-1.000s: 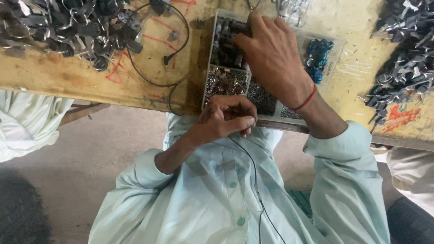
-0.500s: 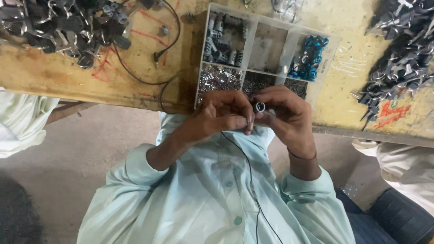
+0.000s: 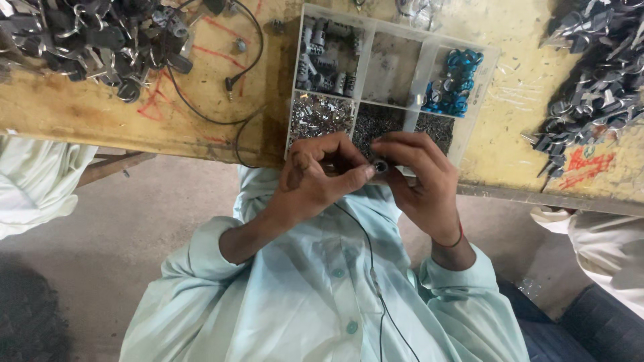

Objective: The person sits at a workbench and assembles small metal components by hand. They pick parts from a compartment organizer box, fit pieces together between their fingers, and place finished assemblies aside on the bench.

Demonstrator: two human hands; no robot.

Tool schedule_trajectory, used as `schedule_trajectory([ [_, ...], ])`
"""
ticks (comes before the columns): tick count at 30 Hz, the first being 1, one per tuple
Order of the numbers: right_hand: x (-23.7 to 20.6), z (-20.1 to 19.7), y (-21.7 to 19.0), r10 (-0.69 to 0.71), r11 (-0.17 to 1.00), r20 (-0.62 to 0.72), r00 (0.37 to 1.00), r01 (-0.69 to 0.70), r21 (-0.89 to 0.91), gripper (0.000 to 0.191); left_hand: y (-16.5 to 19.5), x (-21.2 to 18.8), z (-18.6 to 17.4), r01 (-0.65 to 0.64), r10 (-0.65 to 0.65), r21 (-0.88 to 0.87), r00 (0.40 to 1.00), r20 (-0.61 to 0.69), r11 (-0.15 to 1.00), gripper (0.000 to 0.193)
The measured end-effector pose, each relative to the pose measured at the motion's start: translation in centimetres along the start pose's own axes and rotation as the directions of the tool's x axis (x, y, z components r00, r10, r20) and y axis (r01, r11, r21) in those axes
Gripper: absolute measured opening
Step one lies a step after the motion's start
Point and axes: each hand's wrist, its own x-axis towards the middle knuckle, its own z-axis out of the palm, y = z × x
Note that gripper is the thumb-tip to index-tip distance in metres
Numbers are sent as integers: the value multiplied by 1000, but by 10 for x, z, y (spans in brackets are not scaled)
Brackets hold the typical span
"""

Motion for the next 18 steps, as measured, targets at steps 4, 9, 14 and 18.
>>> schedule_trajectory([
  [4,-1,-6,-8,-83,986,8,997,83,-142,39,2,-2,3,-21,20,-16,1000,-20,1000,18],
  [9,0,-7,-14,-207,944,4,978,201,-260,44,0,0,6,-42,44,40,997,-57,998,14],
  [14,2,-9,-14,-234,910,70,970,244,-335,49,2,0,6,-264,282,175,956,-85,948,10],
  [18,6,-1,-26,-136,942,-44,990,116,-316,37,2,-2,14,-481,548,382,832,-84,789,19],
])
